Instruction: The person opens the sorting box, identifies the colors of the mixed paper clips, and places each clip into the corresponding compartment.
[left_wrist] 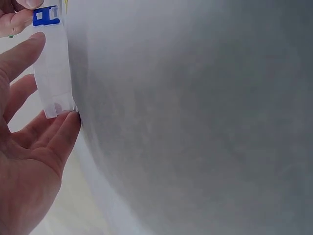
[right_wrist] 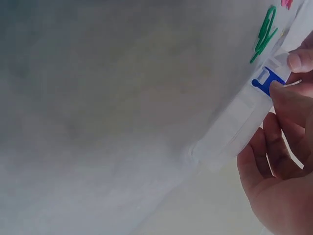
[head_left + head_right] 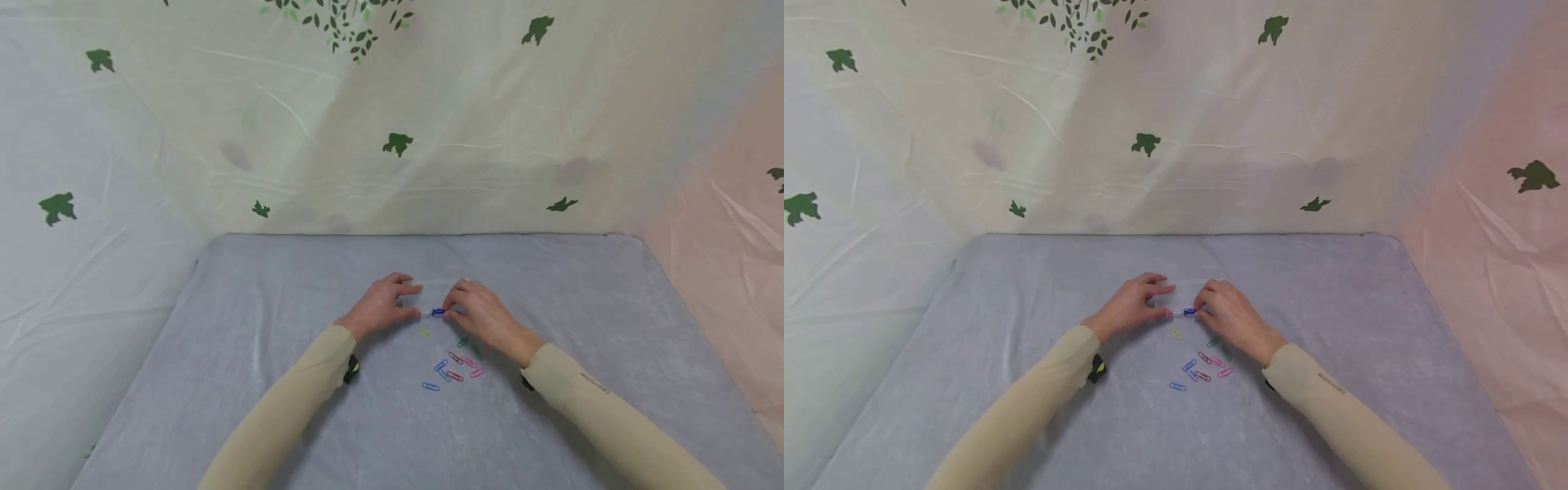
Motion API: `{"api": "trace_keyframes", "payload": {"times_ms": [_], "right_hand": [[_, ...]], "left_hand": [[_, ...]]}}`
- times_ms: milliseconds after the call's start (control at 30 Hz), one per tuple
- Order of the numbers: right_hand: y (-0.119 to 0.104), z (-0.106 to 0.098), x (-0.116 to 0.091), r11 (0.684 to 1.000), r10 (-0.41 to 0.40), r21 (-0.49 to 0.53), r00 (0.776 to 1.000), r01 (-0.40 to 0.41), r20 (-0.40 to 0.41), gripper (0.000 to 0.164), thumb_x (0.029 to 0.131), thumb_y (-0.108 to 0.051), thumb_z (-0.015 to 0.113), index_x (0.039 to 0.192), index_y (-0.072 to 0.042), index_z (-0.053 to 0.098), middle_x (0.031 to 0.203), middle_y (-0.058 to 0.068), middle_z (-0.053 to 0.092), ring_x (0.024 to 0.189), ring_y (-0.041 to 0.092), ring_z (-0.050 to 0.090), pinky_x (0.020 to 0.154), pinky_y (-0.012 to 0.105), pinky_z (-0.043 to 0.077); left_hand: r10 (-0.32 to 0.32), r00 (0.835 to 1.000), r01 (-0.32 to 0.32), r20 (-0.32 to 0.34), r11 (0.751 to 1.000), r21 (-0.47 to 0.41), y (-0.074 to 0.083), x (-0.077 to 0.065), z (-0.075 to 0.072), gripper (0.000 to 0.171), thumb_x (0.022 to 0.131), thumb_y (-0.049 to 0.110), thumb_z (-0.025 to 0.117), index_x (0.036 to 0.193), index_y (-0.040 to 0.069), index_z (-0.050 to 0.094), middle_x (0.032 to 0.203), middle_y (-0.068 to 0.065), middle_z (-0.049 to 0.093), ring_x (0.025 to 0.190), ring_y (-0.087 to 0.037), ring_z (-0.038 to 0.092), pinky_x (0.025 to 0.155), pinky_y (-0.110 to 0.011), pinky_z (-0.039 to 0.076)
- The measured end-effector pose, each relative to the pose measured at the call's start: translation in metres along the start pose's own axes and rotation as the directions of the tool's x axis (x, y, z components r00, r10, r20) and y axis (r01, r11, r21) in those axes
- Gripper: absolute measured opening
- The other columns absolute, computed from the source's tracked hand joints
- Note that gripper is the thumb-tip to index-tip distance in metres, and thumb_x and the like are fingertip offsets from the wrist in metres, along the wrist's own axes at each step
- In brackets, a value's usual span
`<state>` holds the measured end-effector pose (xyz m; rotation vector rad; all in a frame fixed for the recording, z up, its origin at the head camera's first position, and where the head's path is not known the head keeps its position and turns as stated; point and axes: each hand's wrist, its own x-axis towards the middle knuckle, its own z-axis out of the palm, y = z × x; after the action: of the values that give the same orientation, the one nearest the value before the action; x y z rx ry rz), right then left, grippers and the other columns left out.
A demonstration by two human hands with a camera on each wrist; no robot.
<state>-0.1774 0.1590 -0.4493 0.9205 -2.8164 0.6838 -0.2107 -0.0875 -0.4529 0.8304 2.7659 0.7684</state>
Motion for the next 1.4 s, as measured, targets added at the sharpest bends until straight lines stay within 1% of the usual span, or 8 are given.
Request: {"api": "trace_keyframes", "payload": {"times_ms": [200, 433, 667, 867, 1067, 1167, 1333, 1400], "right_hand": [[-0.0007, 0.0026, 0.0024, 1.000, -0.022, -0.007, 0.999, 0.021, -0.025, 0.011, 0.089, -0.009, 0.083, 0.093, -0.011, 0.073, 0.098, 0.000, 0.066, 0.095, 0.022, 0.063, 0.086, 0.044, 0.056], [0.0008, 0.0024, 0.0030, 0.999, -0.047, -0.022, 0.998, 0.047, -0.031, 0.011, 0.089, -0.010, 0.083, 0.092, -0.013, 0.072, 0.098, 0.000, 0.066, 0.094, 0.022, 0.064, 0.083, 0.044, 0.056], [-0.0002, 0.0005, 0.0030, 0.998, -0.059, -0.029, 0.998, 0.058, -0.029, 0.010, 0.089, -0.009, 0.083, 0.092, -0.013, 0.074, 0.096, -0.001, 0.068, 0.090, 0.020, 0.065, 0.081, 0.042, 0.057], [-0.0003, 0.0010, 0.0032, 0.997, -0.075, -0.040, 0.997, 0.073, -0.037, 0.010, 0.088, -0.008, 0.083, 0.091, -0.013, 0.075, 0.093, -0.002, 0.069, 0.088, 0.020, 0.066, 0.079, 0.042, 0.058], [-0.0014, 0.0006, 0.0028, 0.995, -0.090, -0.051, 0.995, 0.088, -0.045, 0.010, 0.087, -0.007, 0.084, 0.090, -0.011, 0.075, 0.092, -0.001, 0.070, 0.088, 0.020, 0.068, 0.080, 0.043, 0.059], [-0.0030, 0.0009, 0.0022, 0.993, -0.101, -0.069, 0.994, 0.099, -0.039, 0.011, 0.086, -0.007, 0.085, 0.089, -0.012, 0.076, 0.092, -0.001, 0.070, 0.088, 0.021, 0.068, 0.081, 0.043, 0.059], [-0.0048, 0.0034, -0.0031, 0.987, -0.128, -0.093, 0.992, 0.128, -0.003, 0.010, 0.085, -0.007, 0.085, 0.086, -0.012, 0.077, 0.092, -0.001, 0.069, 0.095, 0.027, 0.066, 0.089, 0.045, 0.057], [-0.0044, 0.0034, -0.0049, 0.989, -0.122, -0.086, 0.992, 0.122, -0.001, 0.010, 0.086, -0.005, 0.084, 0.086, -0.012, 0.077, 0.092, -0.001, 0.069, 0.097, 0.028, 0.065, 0.090, 0.046, 0.056]], "left_hand": [[0.002, 1.000, -0.002, 0.008, 1.000, -0.005, 0.0028, 0.0009, -0.0038, 0.053, 0.094, 0.031, 0.079, 0.141, 0.010, 0.064, 0.148, -0.016, 0.054, 0.134, -0.033, 0.054, 0.114, -0.045, 0.045], [-0.015, 1.000, 0.015, 0.022, 1.000, 0.014, 0.0026, 0.0031, -0.0050, 0.054, 0.093, 0.032, 0.080, 0.140, 0.012, 0.065, 0.149, -0.016, 0.054, 0.136, -0.032, 0.052, 0.116, -0.043, 0.042], [-0.033, 0.999, 0.033, 0.042, 0.999, 0.006, 0.0042, 0.0030, -0.0072, 0.054, 0.093, 0.032, 0.080, 0.141, 0.013, 0.064, 0.151, -0.015, 0.052, 0.138, -0.033, 0.051, 0.117, -0.043, 0.041], [-0.017, 1.000, 0.018, 0.024, 1.000, -0.007, 0.0051, 0.0010, -0.0062, 0.053, 0.093, 0.031, 0.080, 0.140, 0.012, 0.064, 0.149, -0.017, 0.053, 0.135, -0.034, 0.053, 0.115, -0.044, 0.044], [-0.006, 1.000, 0.006, 0.001, 1.000, -0.017, 0.0035, 0.0010, -0.0029, 0.052, 0.093, 0.030, 0.080, 0.139, 0.011, 0.065, 0.148, -0.017, 0.054, 0.133, -0.034, 0.055, 0.113, -0.045, 0.045], [-0.005, 1.000, 0.005, 0.003, 1.000, -0.016, 0.0023, 0.0019, -0.0027, 0.052, 0.093, 0.031, 0.080, 0.139, 0.011, 0.065, 0.148, -0.017, 0.054, 0.133, -0.034, 0.055, 0.113, -0.045, 0.045], [-0.013, 1.000, 0.013, 0.006, 1.000, -0.019, 0.0028, 0.0023, -0.0023, 0.053, 0.093, 0.030, 0.080, 0.139, 0.011, 0.064, 0.149, -0.016, 0.054, 0.136, -0.034, 0.053, 0.115, -0.044, 0.043], [-0.018, 1.000, 0.018, 0.007, 1.000, -0.025, 0.0034, 0.0024, -0.0018, 0.053, 0.093, 0.030, 0.080, 0.139, 0.010, 0.064, 0.149, -0.016, 0.054, 0.136, -0.034, 0.053, 0.116, -0.043, 0.043]]}}
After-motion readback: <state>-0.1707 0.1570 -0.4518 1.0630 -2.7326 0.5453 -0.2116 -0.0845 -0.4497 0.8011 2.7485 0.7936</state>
